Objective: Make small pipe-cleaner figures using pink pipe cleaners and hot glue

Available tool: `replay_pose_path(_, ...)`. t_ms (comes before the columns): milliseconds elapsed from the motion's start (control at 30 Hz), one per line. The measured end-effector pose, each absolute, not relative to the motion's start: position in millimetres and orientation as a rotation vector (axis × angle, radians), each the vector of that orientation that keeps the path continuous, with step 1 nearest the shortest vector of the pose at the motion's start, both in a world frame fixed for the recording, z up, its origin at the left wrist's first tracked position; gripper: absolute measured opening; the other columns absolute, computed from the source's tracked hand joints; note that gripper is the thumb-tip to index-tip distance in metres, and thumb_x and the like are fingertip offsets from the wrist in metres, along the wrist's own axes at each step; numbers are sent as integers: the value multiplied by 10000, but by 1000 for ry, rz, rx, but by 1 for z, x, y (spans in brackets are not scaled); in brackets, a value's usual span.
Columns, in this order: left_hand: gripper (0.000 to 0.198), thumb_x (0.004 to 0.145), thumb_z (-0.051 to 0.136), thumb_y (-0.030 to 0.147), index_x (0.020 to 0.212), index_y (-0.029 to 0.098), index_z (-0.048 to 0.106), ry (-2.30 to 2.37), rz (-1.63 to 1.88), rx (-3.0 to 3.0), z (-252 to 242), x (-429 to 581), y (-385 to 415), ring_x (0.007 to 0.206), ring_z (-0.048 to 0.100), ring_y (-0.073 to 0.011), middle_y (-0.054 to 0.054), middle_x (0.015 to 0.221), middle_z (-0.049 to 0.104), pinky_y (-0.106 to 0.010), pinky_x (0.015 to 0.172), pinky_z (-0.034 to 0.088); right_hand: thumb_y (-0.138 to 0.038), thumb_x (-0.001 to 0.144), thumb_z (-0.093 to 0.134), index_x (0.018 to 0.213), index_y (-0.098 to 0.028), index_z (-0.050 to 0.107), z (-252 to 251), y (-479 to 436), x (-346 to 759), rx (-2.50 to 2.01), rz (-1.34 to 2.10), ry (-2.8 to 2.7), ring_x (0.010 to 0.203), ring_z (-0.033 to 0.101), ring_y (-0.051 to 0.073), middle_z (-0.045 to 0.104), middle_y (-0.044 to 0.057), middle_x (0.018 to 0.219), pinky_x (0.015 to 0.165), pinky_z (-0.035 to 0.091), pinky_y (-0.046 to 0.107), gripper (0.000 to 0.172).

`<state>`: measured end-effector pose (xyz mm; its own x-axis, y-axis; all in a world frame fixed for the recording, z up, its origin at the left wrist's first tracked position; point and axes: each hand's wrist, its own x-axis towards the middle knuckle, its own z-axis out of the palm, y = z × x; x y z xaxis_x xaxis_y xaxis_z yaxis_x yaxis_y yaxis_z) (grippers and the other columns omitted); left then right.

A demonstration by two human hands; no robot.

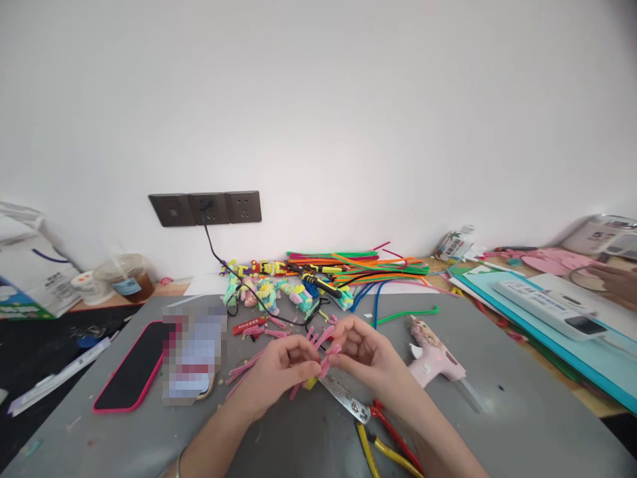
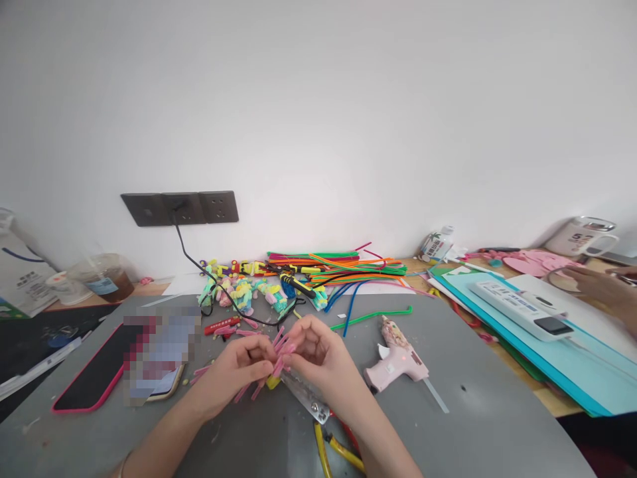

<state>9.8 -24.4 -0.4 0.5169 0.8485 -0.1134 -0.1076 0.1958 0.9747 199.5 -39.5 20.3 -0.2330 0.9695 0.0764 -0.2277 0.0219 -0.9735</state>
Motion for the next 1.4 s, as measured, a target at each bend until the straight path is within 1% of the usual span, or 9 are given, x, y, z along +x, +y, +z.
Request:
replay_pose_path(100, 221, 779, 774, 358, 771, 141, 738, 903, 778, 1379, -1, 10, -24, 609, 566, -138, -47, 707, 675, -229, 576, 414, -458, 712, 836, 772, -196, 580, 19, -38, 199, -963, 1376, -1245, 669, 639, 147, 654, 3, 724, 666, 536, 280, 371)
replay_pose_path(333, 178, 838, 691, 272, 706, 184, 772, 1067, 820, 1792, 4, 13, -27, 586, 527, -160, -36, 640, 676, -252, 568, 349, -474, 755, 789, 735, -179, 650, 21, -40, 202, -1002, 1386, -1268, 650, 642, 156, 678, 12, 663, 666, 518, 276, 326)
replay_pose_path(533, 161, 887, 649, 211, 854, 256, 800, 985, 957, 2055, -1, 10, -29, 768, 618, -232, -77, 785, 739, -332, 830, 407, -532, 693, 813, 736, -182, 668, 17, -36, 207, -1078, 1384, -1258, 659, 647, 174, 674, 13, 676, 649, 522, 282, 382)
replay_pose_path(733, 217, 918, 589, 202, 867, 262, 791, 988, 947, 2141, 0, 9, -29, 760, 618, -236, -79, 772, 727, -345, 865, 424, -557, 685, 811, 726, -184, 660, 10, -34, 204, -1102, 1358, -1262, 648, 644, 175, 681, 18, 671, 657, 529, 291, 404)
replay_pose_path(833, 198, 906, 604, 242, 848, 263, 792, 1074, 878, 2150, 5, -7, -19, 812, 636, -242, -74, 803, 743, -318, 795, 426, -589, 682, 803, 750, -183, 668, 5, -31, 203, -1117, 1280, -1264, 675, 666, 187, 709, 35, 702, 665, 531, 297, 433)
replay_pose_path(1000, 193, 864, 609, 285, 796, 255, 787, 1487, 616, 2155, 16, -54, 6, 837, 633, -251, -50, 856, 766, -307, 743, 401, -621, 791, 695, 1062, -180, 665, 1, -30, 207, -1166, 1163, -1312, 720, 696, 214, 742, 60, 741, 673, 541, 326, 519)
replay_pose_path(1167, 198, 849, 613, 293, 915, 206, 778, 1762, 454, 2059, 16, -66, 14, 783, 653, -265, -95, 893, 774, -309, 691, 389, -528, 869, 626, 1059, -157, 674, -4, -30, 205, -1217, 1043, -1430, 687, 667, 208, 714, 51, 720, 638, 514, 319, 419)
replay_pose_path(1300, 204, 855, 618, 369, 858, 209, 744, 1586, 526, 2033, 16, -54, 8, 706, 636, -234, -60, 799, 756, -280, 632, 378, -476, 901, 592, 1075, -150, 675, -9, -31, 204, -1219, 1009, -1477, 683, 654, 204, 693, 48, 718, 606, 485, 299, 379)
replay_pose_path(1400, 140, 812, 656, 326, 751, 212, 709, 1406, 461, 2054, 14, -45, 3, 693, 628, -215, -34, 752, 729, -266, 615, 368, -468, 917, 572, 1095, -149, 676, -10, -32, 204, -1213, 1011, -1493, 683, 642, 198, 678, 47, 729, 598, 469, 291, 380)
